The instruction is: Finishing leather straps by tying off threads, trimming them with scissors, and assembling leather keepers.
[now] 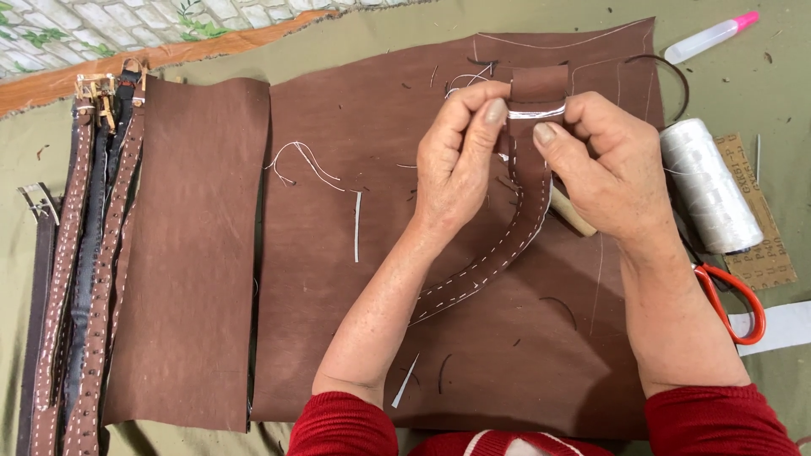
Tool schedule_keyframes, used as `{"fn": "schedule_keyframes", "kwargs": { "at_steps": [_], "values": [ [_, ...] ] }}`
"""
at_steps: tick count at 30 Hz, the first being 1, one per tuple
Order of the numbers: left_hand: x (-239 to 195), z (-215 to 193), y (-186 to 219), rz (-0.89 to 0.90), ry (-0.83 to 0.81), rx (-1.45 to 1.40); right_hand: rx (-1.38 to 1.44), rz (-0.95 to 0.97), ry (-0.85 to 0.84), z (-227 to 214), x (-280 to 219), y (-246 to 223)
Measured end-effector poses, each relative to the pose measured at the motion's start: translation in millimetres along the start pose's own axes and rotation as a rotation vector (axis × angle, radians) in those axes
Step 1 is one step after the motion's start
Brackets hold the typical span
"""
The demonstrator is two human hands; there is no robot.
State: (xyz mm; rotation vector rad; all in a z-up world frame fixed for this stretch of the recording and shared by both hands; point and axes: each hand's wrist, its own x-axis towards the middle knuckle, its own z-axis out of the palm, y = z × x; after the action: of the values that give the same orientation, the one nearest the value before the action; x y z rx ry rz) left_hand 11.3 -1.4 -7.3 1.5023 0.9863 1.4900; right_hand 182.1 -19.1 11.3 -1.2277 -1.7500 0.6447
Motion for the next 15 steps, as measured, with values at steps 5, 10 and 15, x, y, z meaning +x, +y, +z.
{"fn": "schedule_keyframes", "kwargs": {
  "at_steps": [5,10,15],
  "values": [
    [3,-7,1,0.111,-0.028,0.001,0.051,0.034,-0.011,0,0,0],
    [4,-14,3,0.096,-0.088,0.016,0.118,0.024,-0.012,0,0,1],
    [4,-14,-5,0.117,-0.119,-0.014,0.138,0.055,-0.004,0,0,-2]
  ]
}}
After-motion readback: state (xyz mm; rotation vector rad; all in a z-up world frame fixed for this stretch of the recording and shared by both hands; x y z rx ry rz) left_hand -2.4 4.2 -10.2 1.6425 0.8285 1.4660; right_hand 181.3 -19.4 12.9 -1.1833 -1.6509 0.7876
